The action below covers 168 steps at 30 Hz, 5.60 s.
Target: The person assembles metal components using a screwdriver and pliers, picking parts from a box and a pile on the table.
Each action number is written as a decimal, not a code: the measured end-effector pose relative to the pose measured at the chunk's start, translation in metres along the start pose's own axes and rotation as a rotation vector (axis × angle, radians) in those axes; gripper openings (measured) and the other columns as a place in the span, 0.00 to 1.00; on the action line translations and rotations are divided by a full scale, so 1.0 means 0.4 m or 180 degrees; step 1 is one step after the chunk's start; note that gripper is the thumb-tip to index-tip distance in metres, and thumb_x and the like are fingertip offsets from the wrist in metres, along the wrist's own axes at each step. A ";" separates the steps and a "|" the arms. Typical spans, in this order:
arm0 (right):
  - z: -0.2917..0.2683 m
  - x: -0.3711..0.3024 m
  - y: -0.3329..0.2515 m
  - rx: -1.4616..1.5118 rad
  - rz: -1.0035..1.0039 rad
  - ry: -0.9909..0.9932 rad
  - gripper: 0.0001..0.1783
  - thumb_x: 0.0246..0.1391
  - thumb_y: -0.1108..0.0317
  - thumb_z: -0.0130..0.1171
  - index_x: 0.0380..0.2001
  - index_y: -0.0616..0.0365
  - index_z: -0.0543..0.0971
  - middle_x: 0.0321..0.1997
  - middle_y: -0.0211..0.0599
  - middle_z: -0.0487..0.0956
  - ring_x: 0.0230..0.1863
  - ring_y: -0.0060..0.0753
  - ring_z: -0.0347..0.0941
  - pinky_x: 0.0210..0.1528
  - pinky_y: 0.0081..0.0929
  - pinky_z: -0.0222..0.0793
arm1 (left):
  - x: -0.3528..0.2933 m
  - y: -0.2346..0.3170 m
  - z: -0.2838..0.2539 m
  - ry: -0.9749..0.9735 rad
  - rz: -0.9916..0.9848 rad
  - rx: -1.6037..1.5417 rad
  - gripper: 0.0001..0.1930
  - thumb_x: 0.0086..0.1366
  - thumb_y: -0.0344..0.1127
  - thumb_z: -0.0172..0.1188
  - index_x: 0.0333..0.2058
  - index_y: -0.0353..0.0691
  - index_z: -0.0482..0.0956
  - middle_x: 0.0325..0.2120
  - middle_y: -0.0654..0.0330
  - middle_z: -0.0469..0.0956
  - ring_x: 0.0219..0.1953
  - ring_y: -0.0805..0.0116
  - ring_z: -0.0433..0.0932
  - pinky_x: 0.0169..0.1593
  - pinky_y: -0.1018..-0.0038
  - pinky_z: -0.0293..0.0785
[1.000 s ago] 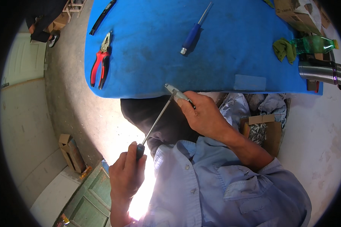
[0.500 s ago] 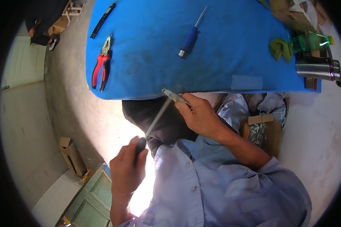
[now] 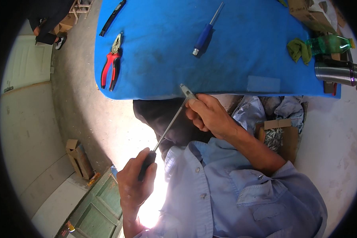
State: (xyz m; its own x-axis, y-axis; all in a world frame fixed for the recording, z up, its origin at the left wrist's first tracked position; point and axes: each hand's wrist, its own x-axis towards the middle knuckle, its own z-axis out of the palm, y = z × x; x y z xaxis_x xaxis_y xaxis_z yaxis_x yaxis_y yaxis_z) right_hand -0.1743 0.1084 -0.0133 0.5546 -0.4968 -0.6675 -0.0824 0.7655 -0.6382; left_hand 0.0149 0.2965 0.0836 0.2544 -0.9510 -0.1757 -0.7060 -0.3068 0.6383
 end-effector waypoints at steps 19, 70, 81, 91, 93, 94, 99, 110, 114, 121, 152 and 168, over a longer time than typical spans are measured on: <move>-0.016 0.031 0.065 -0.1325 -0.1324 0.0316 0.15 0.69 0.64 0.50 0.37 0.68 0.76 0.25 0.49 0.76 0.27 0.42 0.71 0.34 0.41 0.66 | 0.036 0.049 -0.035 -0.0396 -0.0099 0.0386 0.21 0.63 0.24 0.65 0.56 0.34 0.81 0.26 0.53 0.80 0.24 0.62 0.79 0.30 0.69 0.72; -0.003 -0.021 0.042 -0.1711 -0.1540 0.0971 0.13 0.63 0.64 0.57 0.41 0.64 0.79 0.27 0.54 0.79 0.27 0.50 0.76 0.34 0.43 0.70 | 0.033 0.031 -0.005 -0.0028 -0.0016 -0.0083 0.19 0.68 0.33 0.68 0.54 0.31 0.82 0.31 0.51 0.86 0.31 0.72 0.82 0.35 0.75 0.77; -0.019 0.005 0.085 -0.1160 -0.1766 0.0869 0.15 0.63 0.65 0.59 0.44 0.67 0.80 0.30 0.46 0.80 0.31 0.31 0.74 0.37 0.34 0.70 | 0.009 0.003 0.023 0.0056 0.0067 -0.0173 0.17 0.65 0.28 0.67 0.53 0.36 0.83 0.27 0.53 0.84 0.27 0.67 0.83 0.33 0.71 0.78; -0.027 0.001 0.054 -0.0506 -0.0828 0.0268 0.14 0.67 0.63 0.55 0.40 0.66 0.78 0.28 0.34 0.76 0.30 0.26 0.71 0.35 0.31 0.68 | 0.017 0.002 0.040 0.0034 -0.0215 -0.0636 0.18 0.69 0.34 0.66 0.53 0.29 0.83 0.28 0.58 0.82 0.28 0.77 0.77 0.32 0.78 0.72; -0.023 -0.009 0.036 -0.0344 -0.0553 0.0135 0.14 0.68 0.62 0.54 0.38 0.66 0.76 0.27 0.32 0.74 0.30 0.25 0.70 0.34 0.32 0.67 | 0.024 0.004 0.038 -0.0033 -0.0224 -0.0717 0.18 0.69 0.34 0.66 0.53 0.29 0.82 0.27 0.59 0.82 0.28 0.77 0.76 0.31 0.78 0.71; -0.022 -0.011 0.031 -0.0293 -0.0426 0.0097 0.14 0.68 0.62 0.53 0.37 0.65 0.76 0.26 0.31 0.73 0.29 0.24 0.70 0.33 0.32 0.67 | 0.028 0.004 0.038 -0.0068 -0.0227 -0.0757 0.18 0.69 0.34 0.66 0.53 0.29 0.82 0.27 0.60 0.81 0.28 0.78 0.76 0.31 0.79 0.71; -0.043 0.013 0.059 -0.1028 -0.1006 0.0240 0.15 0.68 0.63 0.53 0.34 0.66 0.73 0.25 0.40 0.73 0.26 0.34 0.70 0.31 0.38 0.66 | 0.037 -0.024 0.034 -0.0375 -0.0502 -0.1079 0.18 0.69 0.31 0.66 0.55 0.33 0.81 0.25 0.62 0.81 0.27 0.78 0.76 0.31 0.79 0.72; -0.037 0.003 0.059 -0.2053 -0.1442 0.0676 0.13 0.66 0.64 0.56 0.35 0.67 0.73 0.26 0.60 0.76 0.27 0.62 0.74 0.32 0.48 0.67 | 0.122 -0.040 -0.060 -0.1221 -0.1782 -0.2073 0.19 0.72 0.37 0.63 0.57 0.33 0.82 0.21 0.66 0.78 0.19 0.87 0.68 0.22 0.85 0.63; -0.028 0.007 0.068 -0.1874 -0.1635 0.0730 0.13 0.66 0.65 0.57 0.36 0.67 0.73 0.26 0.60 0.76 0.27 0.63 0.74 0.31 0.49 0.67 | 0.092 -0.033 -0.049 -0.0954 -0.1288 -0.1477 0.19 0.72 0.38 0.64 0.56 0.33 0.82 0.22 0.65 0.79 0.23 0.81 0.73 0.26 0.80 0.70; -0.039 0.021 0.072 -0.1642 -0.1496 0.0571 0.15 0.64 0.64 0.59 0.31 0.67 0.72 0.26 0.56 0.75 0.28 0.53 0.74 0.34 0.45 0.67 | 0.040 0.005 -0.019 -0.0266 -0.0035 -0.0030 0.16 0.68 0.31 0.65 0.53 0.32 0.82 0.28 0.53 0.84 0.28 0.69 0.81 0.33 0.73 0.76; -0.024 0.000 0.056 -0.2172 -0.1635 0.0850 0.13 0.65 0.64 0.57 0.34 0.66 0.74 0.27 0.62 0.78 0.32 0.68 0.76 0.35 0.55 0.68 | 0.038 0.044 -0.013 -0.0373 0.0055 0.0733 0.22 0.63 0.27 0.69 0.57 0.42 0.81 0.29 0.53 0.82 0.27 0.60 0.83 0.32 0.69 0.77; -0.026 0.001 0.062 -0.2483 -0.1751 0.0899 0.12 0.64 0.66 0.58 0.37 0.66 0.73 0.25 0.62 0.78 0.29 0.69 0.76 0.32 0.58 0.68 | 0.033 0.076 -0.002 -0.0453 0.0039 0.0981 0.24 0.64 0.28 0.70 0.59 0.43 0.80 0.28 0.53 0.81 0.25 0.60 0.82 0.29 0.66 0.76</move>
State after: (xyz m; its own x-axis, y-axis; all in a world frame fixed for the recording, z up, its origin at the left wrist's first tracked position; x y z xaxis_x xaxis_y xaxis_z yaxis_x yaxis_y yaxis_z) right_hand -0.1848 0.1228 -0.0335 0.4700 -0.8585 -0.2051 -0.4505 -0.0335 -0.8922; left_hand -0.0030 0.2747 0.1013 0.1651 -0.9439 -0.2861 -0.8805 -0.2717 0.3884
